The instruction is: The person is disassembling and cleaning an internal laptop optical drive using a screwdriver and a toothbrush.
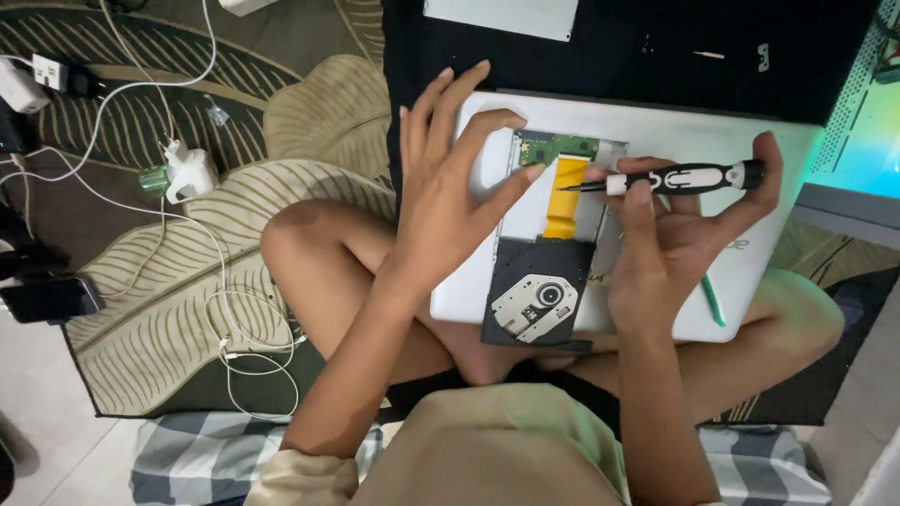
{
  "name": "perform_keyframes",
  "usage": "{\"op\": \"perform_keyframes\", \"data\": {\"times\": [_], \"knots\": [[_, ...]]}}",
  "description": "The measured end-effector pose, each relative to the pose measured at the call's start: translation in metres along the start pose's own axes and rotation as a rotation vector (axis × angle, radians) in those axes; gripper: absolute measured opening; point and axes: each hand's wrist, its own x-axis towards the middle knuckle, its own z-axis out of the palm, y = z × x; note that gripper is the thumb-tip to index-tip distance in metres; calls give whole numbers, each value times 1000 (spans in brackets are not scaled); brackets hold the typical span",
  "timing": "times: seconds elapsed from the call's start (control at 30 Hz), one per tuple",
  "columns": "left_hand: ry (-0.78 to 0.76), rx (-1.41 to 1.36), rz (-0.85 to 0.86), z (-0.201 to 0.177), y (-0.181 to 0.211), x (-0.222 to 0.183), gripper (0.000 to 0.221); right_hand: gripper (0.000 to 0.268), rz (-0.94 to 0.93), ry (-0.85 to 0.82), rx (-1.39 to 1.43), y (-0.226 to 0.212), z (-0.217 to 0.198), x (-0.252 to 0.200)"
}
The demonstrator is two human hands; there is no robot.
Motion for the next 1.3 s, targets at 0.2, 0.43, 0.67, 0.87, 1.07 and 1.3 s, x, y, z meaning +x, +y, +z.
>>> {"op": "perform_keyframes", "data": {"times": [0.2, 0.43, 0.67, 0.87, 1.07, 1.3], "knots": [[3, -80, 55, -5, 0, 8, 34, 84, -10, 16, 28, 7, -1, 3], [26, -161, 56, -1, -3, 7, 31, 85, -25, -5, 13, 13, -1, 2], [-13, -186, 45, -4, -9, 6, 33, 85, -103, -15, -96, 22, -8, 3], [-150, -152, 151, -32, -13, 27, 16, 86, -60, -40, -10, 20, -5, 2], [-252, 148, 414, -50, -5, 52, 8, 87, -125, -66, -91, 19, -7, 0], [-326, 255, 552, -44, -9, 63, 8, 90, -231, -123, -177, 17, -9, -1]]}}
